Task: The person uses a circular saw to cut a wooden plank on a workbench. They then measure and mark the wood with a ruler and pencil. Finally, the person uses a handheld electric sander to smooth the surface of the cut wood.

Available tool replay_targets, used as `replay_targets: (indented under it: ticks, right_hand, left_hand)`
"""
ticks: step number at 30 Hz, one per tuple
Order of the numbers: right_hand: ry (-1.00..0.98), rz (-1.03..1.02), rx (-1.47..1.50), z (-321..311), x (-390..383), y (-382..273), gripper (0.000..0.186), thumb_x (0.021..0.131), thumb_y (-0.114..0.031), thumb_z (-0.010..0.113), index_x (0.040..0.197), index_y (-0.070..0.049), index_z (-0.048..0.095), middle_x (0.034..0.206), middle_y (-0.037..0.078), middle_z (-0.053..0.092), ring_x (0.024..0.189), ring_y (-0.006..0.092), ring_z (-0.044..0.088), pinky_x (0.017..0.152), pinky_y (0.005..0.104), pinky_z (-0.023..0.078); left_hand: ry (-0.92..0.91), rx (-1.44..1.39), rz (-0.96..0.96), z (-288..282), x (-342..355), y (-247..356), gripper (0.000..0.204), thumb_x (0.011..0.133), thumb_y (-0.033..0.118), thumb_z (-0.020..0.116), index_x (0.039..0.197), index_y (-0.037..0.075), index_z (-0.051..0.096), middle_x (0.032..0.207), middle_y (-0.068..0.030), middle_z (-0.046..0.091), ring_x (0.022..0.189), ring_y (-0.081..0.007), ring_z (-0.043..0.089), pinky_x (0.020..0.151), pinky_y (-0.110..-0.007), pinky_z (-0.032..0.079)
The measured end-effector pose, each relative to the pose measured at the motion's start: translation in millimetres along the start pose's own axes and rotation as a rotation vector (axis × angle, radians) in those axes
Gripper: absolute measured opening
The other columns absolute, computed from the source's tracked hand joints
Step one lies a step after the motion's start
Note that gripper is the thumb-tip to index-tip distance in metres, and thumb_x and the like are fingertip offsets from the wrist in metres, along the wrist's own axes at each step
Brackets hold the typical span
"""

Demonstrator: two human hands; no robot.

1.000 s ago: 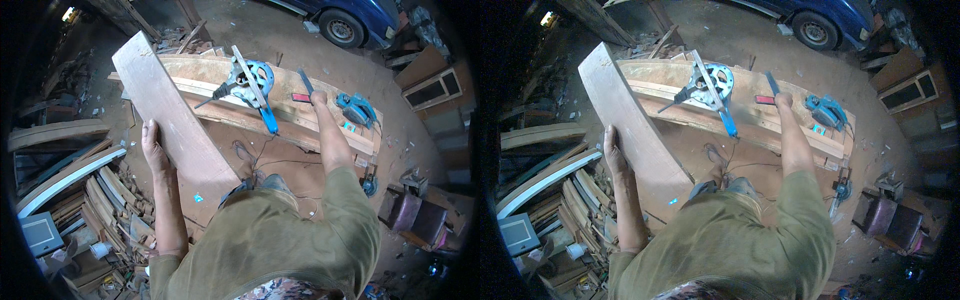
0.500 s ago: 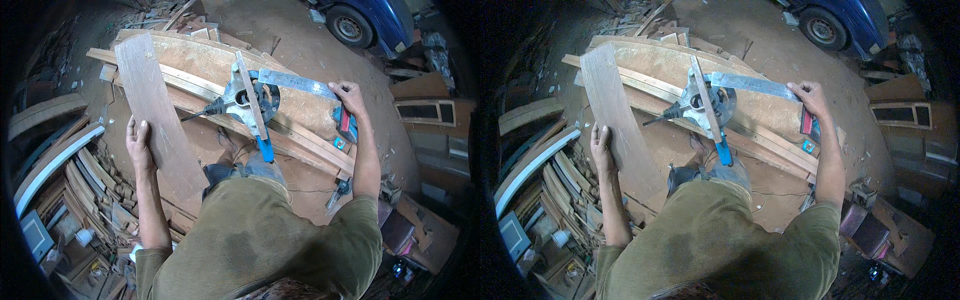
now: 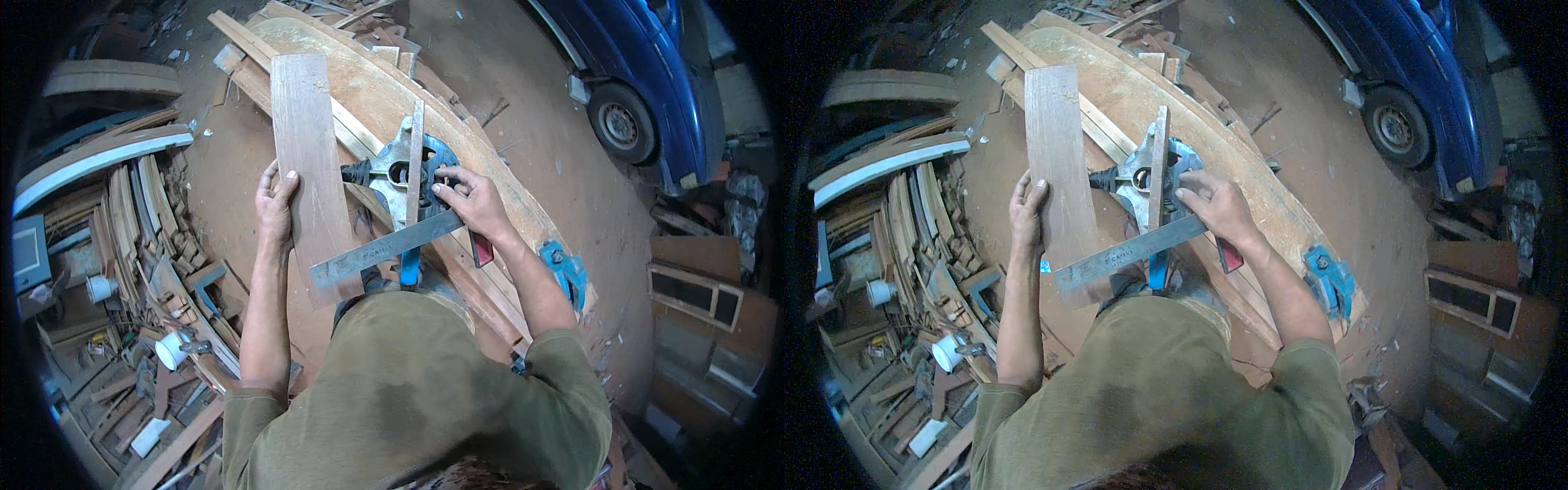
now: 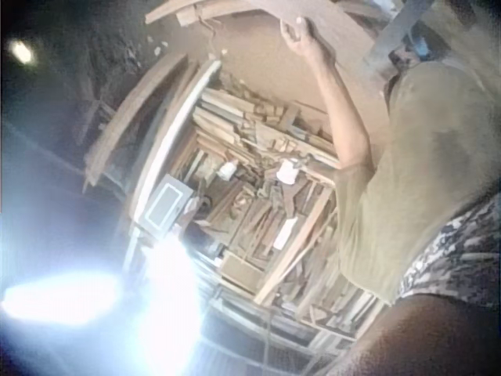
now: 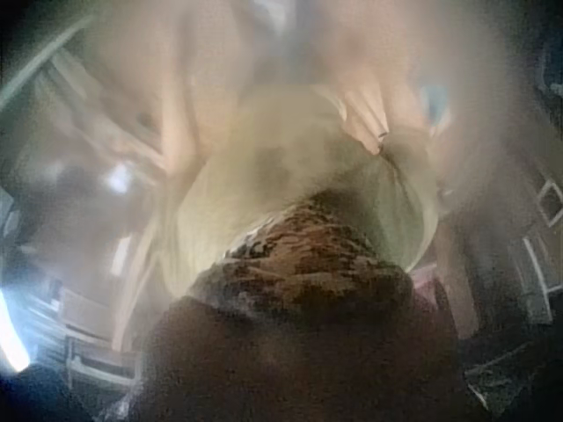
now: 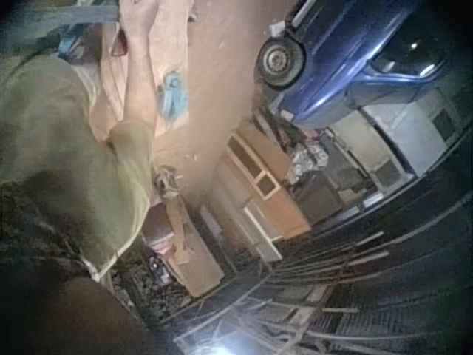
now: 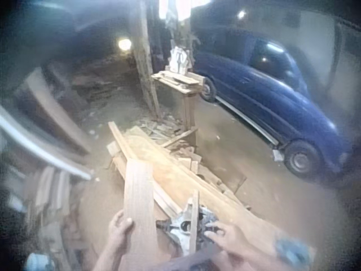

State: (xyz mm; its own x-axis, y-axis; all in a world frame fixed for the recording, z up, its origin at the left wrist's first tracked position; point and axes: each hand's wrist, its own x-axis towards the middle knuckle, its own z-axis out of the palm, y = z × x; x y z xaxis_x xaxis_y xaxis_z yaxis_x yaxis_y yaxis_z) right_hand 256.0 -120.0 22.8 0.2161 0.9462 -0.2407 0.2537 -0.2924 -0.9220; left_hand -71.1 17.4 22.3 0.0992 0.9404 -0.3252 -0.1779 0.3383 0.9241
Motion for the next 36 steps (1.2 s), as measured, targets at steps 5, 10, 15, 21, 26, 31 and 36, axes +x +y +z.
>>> replay_targets:
  ticks: [5,10,15,21,26,31,36]
  right_hand:
    - [0.017,-0.257,-0.295,4,6,-14,0.032,0.091,-0.026,0.076,0.115,-0.006,0.074,0.05,0.003,0.044,0.046,0.0109,0.041,0.049,0.0326,0.035]
    - [0.008,-0.264,-0.333,4,9,-22,0.029,0.091,-0.026,0.074,0.112,-0.006,0.073,0.051,0.007,0.05,0.046,0.0169,0.049,0.051,0.0367,0.04]
    - [-0.019,-0.26,-0.365,7,17,-24,0.022,0.092,-0.025,0.072,0.103,-0.007,0.071,0.054,0.009,0.053,0.049,0.0216,0.052,0.054,0.0392,0.041]
    - [-0.116,-0.058,-0.44,3,16,-45,0.022,0.093,-0.024,0.069,0.106,-0.006,0.07,0.095,0.017,0.073,0.092,0.037,0.071,0.08,0.0454,0.054]
    - [-0.118,-0.027,-0.422,4,16,-42,0.021,0.093,-0.024,0.07,0.105,-0.007,0.071,0.094,0.017,0.073,0.09,0.0351,0.072,0.079,0.0445,0.054]
    - [-0.064,-0.105,-0.359,6,16,-35,0.024,0.093,-0.026,0.071,0.109,-0.008,0.071,0.067,0.006,0.059,0.062,0.0189,0.056,0.061,0.0369,0.043]
    - [-0.05,-0.112,-0.368,5,17,-36,0.032,0.093,-0.026,0.072,0.119,-0.008,0.07,0.068,0.007,0.059,0.063,0.0196,0.056,0.062,0.0367,0.044]
  left_hand:
    - [0.05,0.014,0.019,-2,-2,-9,0.061,0.094,0.013,0.071,0.145,0.0,0.039,0.116,-0.0211,0.07,0.099,-0.023,0.072,0.084,-0.036,0.061]
    - [0.059,0.012,0.009,0,-7,-9,0.062,0.094,0.013,0.071,0.146,0.0,0.039,0.118,-0.0219,0.07,0.098,-0.023,0.072,0.083,-0.036,0.061]
    - [0.079,0.012,-0.006,-1,-4,-11,0.062,0.094,0.013,0.071,0.145,-0.001,0.039,0.114,-0.0209,0.071,0.096,-0.0223,0.072,0.081,-0.035,0.061]
    - [0.045,0.026,-0.014,-4,-2,-8,0.062,0.094,0.013,0.071,0.145,-0.002,0.039,0.113,-0.0198,0.071,0.095,-0.0209,0.072,0.08,-0.034,0.061]
    - [0.05,0.04,-0.026,0,-5,-4,0.063,0.094,0.013,0.071,0.145,-0.003,0.039,0.114,-0.0193,0.071,0.096,-0.02,0.072,0.081,-0.032,0.061]
    - [0.041,0.062,-0.03,-1,-4,-3,0.062,0.094,0.013,0.071,0.145,-0.002,0.039,0.116,-0.0192,0.071,0.097,-0.0196,0.072,0.083,-0.032,0.061]
    - [0.046,0.031,-0.022,-4,-1,-6,0.061,0.094,0.012,0.071,0.145,-0.001,0.04,0.118,-0.0195,0.07,0.099,-0.02,0.071,0.084,-0.033,0.06]
